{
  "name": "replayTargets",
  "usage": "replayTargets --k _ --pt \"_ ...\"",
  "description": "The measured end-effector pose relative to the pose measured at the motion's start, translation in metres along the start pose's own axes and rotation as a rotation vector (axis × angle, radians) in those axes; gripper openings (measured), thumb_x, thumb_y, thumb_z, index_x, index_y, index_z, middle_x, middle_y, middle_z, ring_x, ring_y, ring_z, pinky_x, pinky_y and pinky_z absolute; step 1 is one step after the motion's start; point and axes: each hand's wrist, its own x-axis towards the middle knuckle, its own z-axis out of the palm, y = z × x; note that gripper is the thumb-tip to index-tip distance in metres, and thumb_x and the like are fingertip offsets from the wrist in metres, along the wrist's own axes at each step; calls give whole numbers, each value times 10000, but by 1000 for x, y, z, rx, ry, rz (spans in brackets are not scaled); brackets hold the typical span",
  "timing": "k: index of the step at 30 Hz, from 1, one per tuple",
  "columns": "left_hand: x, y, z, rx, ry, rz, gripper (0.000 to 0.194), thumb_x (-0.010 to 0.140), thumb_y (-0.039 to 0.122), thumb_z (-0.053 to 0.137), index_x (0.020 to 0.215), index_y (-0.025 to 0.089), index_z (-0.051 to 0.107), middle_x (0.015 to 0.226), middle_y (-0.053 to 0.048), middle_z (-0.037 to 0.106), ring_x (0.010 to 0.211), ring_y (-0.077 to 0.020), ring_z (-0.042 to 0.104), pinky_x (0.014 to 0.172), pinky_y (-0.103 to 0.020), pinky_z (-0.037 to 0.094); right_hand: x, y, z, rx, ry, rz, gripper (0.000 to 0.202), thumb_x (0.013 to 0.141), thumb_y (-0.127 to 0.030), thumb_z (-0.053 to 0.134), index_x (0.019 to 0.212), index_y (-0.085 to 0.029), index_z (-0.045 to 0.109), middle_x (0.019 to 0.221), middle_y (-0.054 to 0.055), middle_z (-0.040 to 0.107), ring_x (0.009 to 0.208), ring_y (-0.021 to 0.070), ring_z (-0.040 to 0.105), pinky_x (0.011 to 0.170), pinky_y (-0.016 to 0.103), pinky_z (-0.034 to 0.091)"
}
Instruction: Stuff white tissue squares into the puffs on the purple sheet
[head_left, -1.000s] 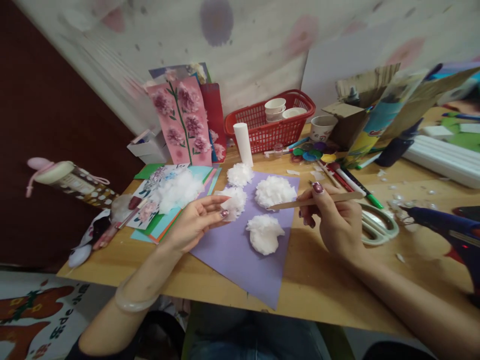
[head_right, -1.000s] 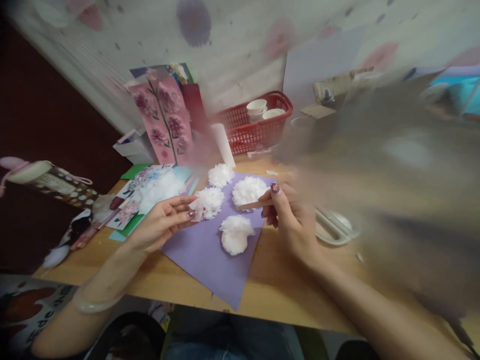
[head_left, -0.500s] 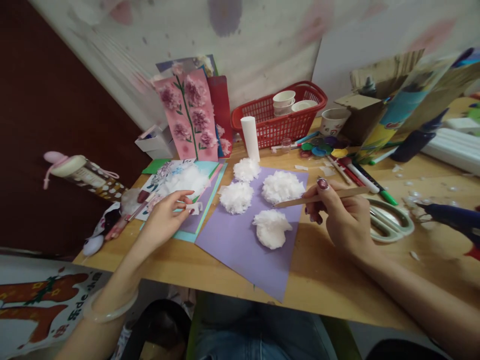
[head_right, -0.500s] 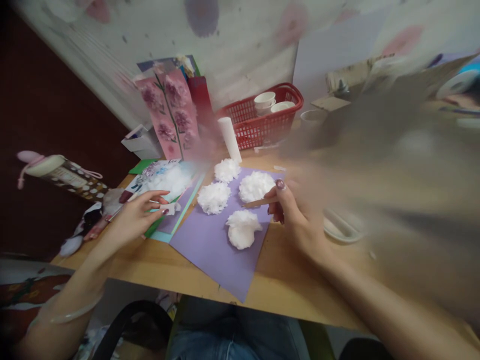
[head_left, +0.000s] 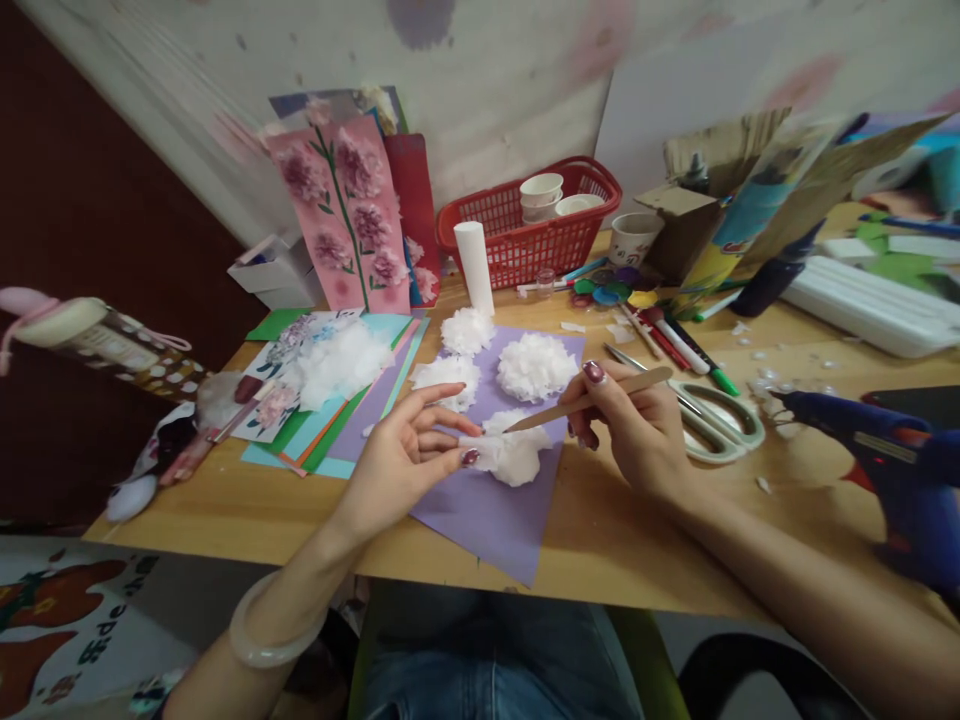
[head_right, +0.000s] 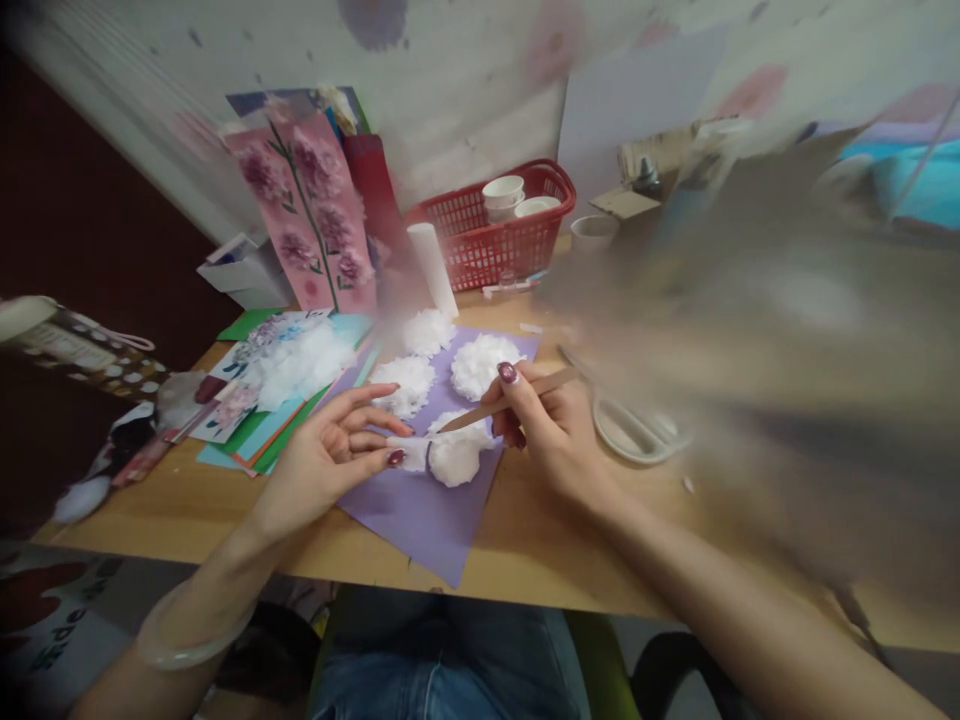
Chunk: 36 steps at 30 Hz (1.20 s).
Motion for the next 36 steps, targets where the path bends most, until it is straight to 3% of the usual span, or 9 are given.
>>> replayTargets --k 3,6,9,15,27,32,36 --pt "5 -2 9 -23 -19 18 657 695 170 818 1284 255 540 1198 -69 697 724 -126 718 698 -254 609 0 1 1 26 0 30 412 966 -502 569 742 -167 655 534 -26 533 461 81 486 424 207 360" --pt "6 -4 12 -27 -29 33 656 719 170 806 1305 245 520 1277 -87 665 759 -126 723 718 -261 614 -1 2 1 55 -28 85 425 971 -502 561 732 -165 660 532 -23 532 458 72 479 428 195 358" --pt "9 -5 13 -13 -51 12 642 739 147 775 1316 214 500 1198 -80 702 734 -105 707 718 -249 605 -1 2 2 111 -24 101 416 965 -501 572 731 -169 660 529 -23 530 454 70 476 428 190 360" --pt "13 -6 15 23 -56 -37 613 727 102 729 1290 161 496 836 6 724 770 -119 713 770 -235 584 -2 1 1 168 -47 128 400 952 -502 594 731 -176 667 516 -23 538 441 75 487 415 194 358" --pt "10 -6 23 -180 -98 -109 480 808 210 742 1238 159 534 857 -8 731 797 -139 723 722 -244 611 -1 2 2 126 -65 120 409 971 -489 571 736 -165 652 504 -32 530 436 63 481 417 189 362" --pt "7 -7 21 -200 -78 -127 572 732 157 806 1242 168 547 901 -11 738 799 -133 729 777 -247 606 -1 -1 5 125 -65 100 404 966 -499 575 745 -169 649 522 -31 530 436 70 489 408 199 365" --pt "8 -8 19 -138 -29 -84 556 726 142 803 1222 161 552 888 -17 740 810 -131 725 772 -232 593 3 -1 -1 85 46 37 436 949 -549 572 712 -190 645 496 -22 510 420 94 478 378 227 333"
